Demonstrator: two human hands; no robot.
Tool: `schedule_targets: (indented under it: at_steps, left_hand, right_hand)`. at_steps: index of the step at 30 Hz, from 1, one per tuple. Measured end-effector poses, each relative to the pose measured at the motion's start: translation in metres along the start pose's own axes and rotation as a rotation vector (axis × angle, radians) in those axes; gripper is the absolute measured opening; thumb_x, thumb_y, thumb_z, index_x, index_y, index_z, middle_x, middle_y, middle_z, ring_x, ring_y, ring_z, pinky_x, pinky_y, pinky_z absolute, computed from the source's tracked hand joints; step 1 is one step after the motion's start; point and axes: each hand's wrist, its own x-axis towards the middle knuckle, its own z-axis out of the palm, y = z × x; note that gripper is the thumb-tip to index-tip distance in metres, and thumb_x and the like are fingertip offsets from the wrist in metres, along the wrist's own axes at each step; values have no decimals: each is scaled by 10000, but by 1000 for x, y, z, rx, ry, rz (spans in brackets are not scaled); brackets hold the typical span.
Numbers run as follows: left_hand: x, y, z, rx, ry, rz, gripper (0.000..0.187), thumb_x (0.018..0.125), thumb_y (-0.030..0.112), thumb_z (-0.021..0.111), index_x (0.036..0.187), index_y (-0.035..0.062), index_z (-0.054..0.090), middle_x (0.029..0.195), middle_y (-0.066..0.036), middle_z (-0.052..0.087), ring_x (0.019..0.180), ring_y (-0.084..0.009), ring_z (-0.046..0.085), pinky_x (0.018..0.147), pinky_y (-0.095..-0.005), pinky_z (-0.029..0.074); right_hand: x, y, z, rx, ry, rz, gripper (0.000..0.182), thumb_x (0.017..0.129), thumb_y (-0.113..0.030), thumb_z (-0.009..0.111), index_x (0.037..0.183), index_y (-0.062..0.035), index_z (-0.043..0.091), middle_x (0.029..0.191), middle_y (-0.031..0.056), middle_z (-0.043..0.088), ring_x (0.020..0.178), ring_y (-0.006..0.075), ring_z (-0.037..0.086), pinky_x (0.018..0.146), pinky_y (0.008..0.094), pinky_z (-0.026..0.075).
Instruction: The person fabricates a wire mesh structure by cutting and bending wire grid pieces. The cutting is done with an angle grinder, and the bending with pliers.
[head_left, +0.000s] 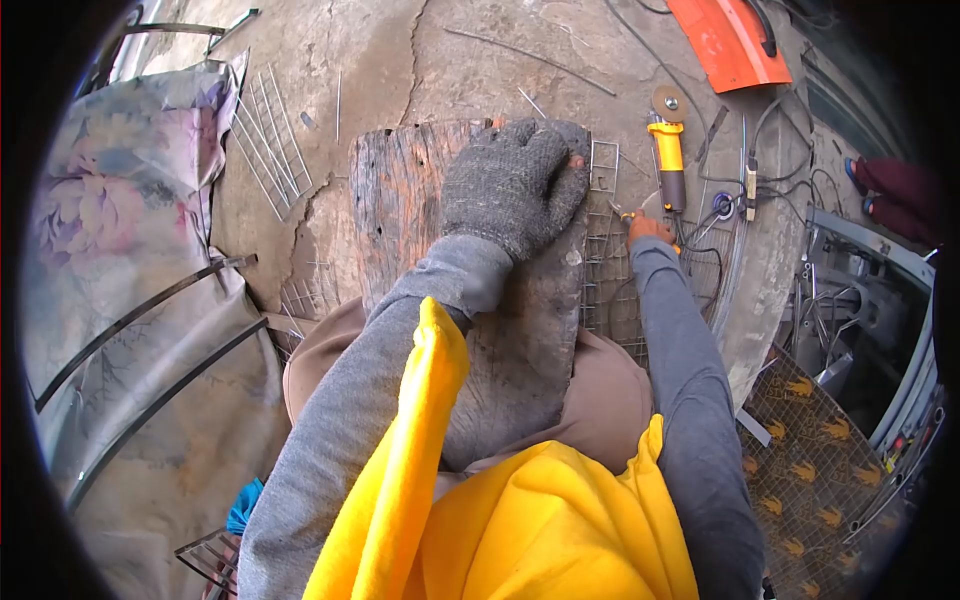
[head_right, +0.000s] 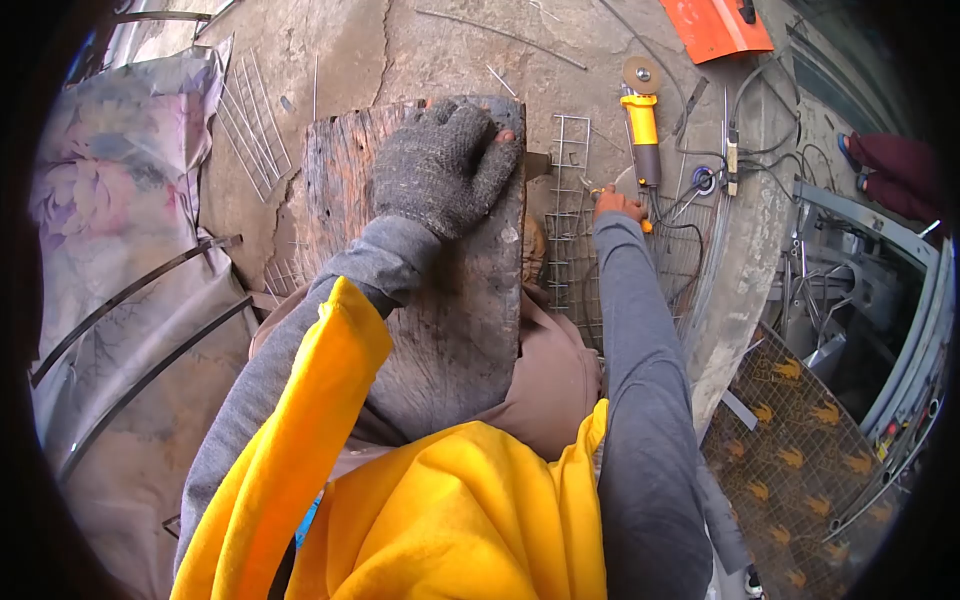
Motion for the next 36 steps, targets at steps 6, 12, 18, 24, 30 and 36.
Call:
schedule_targets:
  at_steps: [6, 12, 18, 24, 30, 36]
  left_hand:
    - [-1, -2, 4, 52, 4, 13, 305, 949, 403, 618, 951, 103, 674, 982, -158, 662, 926, -399, 642, 819, -504, 518]
    - [0, -2, 3, 43, -7, 7, 320, 952, 409, 611, 992, 99, 680, 1012, -169, 657, 935, -400, 644, 811, -495, 524]
    - [1, -1, 1, 58, 0, 26, 325, 957, 405, 606, 998, 90, 676, 1006, -166, 657, 933, -393, 645, 811, -498, 521]
    - [0, 0, 1, 60, -28, -6, 333, 957, 412, 605, 976, 86, 676, 998, -174, 652, 917, -400, 639, 808, -503, 517]
    - [1, 1, 1, 49, -21, 8, 343, 961, 417, 597, 974, 84, 678, 1001, -177, 651, 922, -403, 638, 812, -508, 515]
    - [1, 0, 1, 26, 12, 55, 343, 970, 409, 578, 982, 81, 677, 1000, -188, 659, 947, -419, 636, 839, -518, 511]
  right_hand:
    - [3, 2, 3, -34, 20, -19, 469, 1071, -260, 384, 1531, -184, 436, 1379, 129, 641, 1346, 424, 510, 1077, 611, 382]
    - [-2, 0, -6, -38, 5, 6, 454, 1075, -241, 370, 1500, -130, 486, 1401, 123, 627, 1353, 417, 502, 1068, 627, 385]
    - [12, -6, 4, -117, 20, 57, 420, 1056, -277, 430, 1454, -187, 529, 1364, 108, 649, 1324, 392, 540, 1043, 617, 423]
    - [12, 15, 1, -129, 51, -108, 435, 1045, -256, 457, 1463, -161, 531, 1249, 146, 708, 1195, 437, 626, 1002, 572, 443]
    - [-37, 58, -36, -75, 202, -113, 524, 976, -232, 567, 1491, -285, 492, 1219, 171, 707, 1201, 401, 633, 1037, 551, 450]
    - [-122, 119, -74, -104, 329, -174, 694, 932, -214, 667, 1559, -318, 391, 1091, 191, 727, 1089, 378, 650, 984, 538, 455]
